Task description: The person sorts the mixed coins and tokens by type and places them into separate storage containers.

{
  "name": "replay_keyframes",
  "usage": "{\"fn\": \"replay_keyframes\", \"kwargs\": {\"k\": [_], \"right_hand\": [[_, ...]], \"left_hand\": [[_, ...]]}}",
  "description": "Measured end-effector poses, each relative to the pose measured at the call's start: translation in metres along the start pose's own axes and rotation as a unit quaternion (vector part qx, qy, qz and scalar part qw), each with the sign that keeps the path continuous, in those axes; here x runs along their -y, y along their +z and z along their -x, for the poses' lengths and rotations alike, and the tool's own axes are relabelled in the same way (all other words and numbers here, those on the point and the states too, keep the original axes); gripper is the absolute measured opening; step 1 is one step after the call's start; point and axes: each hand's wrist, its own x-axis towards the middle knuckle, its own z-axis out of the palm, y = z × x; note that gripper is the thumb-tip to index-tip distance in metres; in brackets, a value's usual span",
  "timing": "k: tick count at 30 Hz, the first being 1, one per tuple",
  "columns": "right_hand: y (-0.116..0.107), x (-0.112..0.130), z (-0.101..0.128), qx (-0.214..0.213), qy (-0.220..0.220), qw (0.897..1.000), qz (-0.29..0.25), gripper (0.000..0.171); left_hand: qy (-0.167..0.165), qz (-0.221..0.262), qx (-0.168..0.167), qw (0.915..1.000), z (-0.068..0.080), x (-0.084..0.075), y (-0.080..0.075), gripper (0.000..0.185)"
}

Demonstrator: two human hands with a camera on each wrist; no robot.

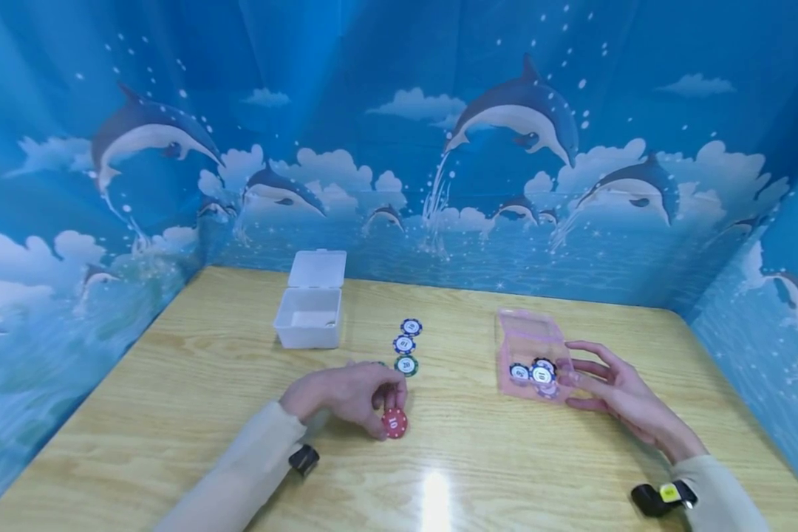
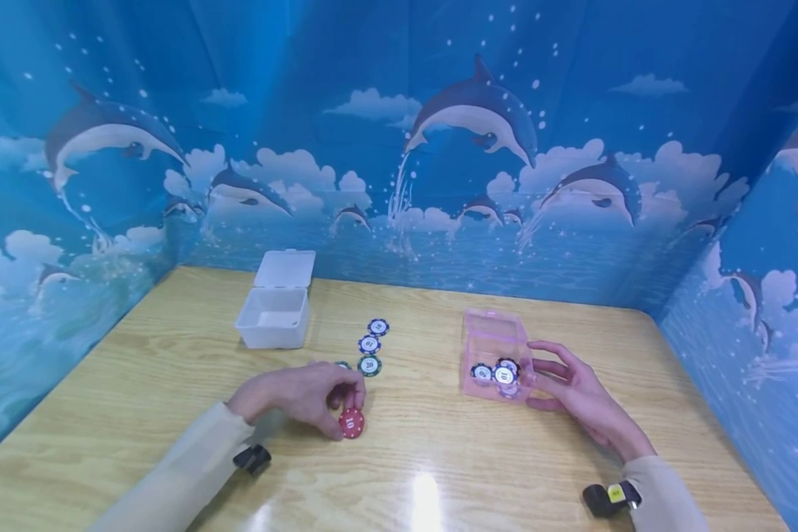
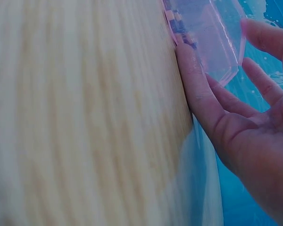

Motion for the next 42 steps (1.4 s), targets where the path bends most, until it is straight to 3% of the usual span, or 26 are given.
{"fn": "replay_keyframes", "kwargs": {"k": [12,24,31,42], "right_hand": [[0.001,0.0,0.0,-0.003,0.004,1.0,0.007,0.06],[0.0,0.001,-0.001,-0.004,0.002,1.0,0.01,0.06],[0.002,-0.001,-0.001,-0.001,-0.004,1.0,0.008,0.063],[0.0,-0.001,0.001,0.01,-0.019,1.0,-0.011,0.057]], "left_hand": [[-0.01,0.014,0.033,0.9993,0.003,0.002,-0.003,0.05],[-0.006,-0.009,0.016,0.9998,0.0,0.003,-0.002,0.041],[-0.003,0.027,-0.027,0.9993,-0.003,0.002,-0.002,0.042],[0.037,0.019,-0.13,0.9906,-0.013,-0.001,-0.002,0.045]]}}
